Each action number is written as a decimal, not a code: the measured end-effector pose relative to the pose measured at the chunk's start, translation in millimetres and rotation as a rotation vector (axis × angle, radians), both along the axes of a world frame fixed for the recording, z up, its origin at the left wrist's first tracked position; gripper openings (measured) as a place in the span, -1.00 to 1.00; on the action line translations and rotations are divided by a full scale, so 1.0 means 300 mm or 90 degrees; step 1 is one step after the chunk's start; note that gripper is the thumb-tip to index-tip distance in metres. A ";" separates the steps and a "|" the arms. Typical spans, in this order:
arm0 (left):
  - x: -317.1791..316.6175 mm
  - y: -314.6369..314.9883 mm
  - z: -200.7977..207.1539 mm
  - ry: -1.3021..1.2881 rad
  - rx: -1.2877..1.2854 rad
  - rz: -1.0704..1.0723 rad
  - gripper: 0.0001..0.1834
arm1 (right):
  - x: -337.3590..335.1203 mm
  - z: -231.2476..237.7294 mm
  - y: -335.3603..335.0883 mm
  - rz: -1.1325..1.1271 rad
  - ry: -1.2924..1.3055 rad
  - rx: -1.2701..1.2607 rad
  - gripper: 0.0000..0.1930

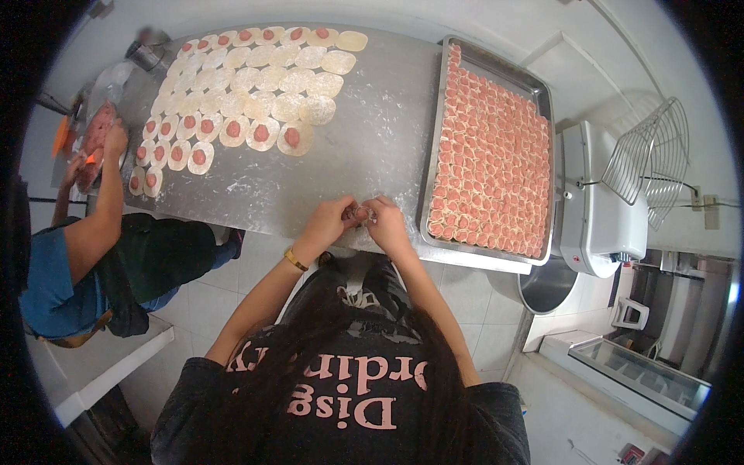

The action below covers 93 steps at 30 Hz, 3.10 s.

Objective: The person repeatedly picks up round dough wrappers, places a portion of ground meat in the center, folds and pleats the edges to seal the dumpling, and places the finished dumpling on a metal tray. Another person works alongside, placing meat onto wrappers.

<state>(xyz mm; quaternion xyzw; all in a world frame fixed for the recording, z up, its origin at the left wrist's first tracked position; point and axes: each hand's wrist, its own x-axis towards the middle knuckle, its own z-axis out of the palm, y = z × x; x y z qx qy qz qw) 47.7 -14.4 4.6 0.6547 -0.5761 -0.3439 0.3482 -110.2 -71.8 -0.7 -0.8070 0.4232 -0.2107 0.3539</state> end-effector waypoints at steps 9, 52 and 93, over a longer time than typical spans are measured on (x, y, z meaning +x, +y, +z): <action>0.006 0.010 0.008 -0.021 0.004 -0.005 -0.74 | -0.006 0.008 0.004 -0.032 0.012 -0.009 -0.67; -0.008 0.016 -0.009 -0.123 0.007 -0.020 -0.70 | 0.005 0.005 0.010 0.033 -0.016 -0.012 -0.51; 0.473 0.247 -0.097 0.731 -0.299 0.798 -0.61 | -1.023 0.122 -1.612 -0.316 0.151 -0.121 -0.71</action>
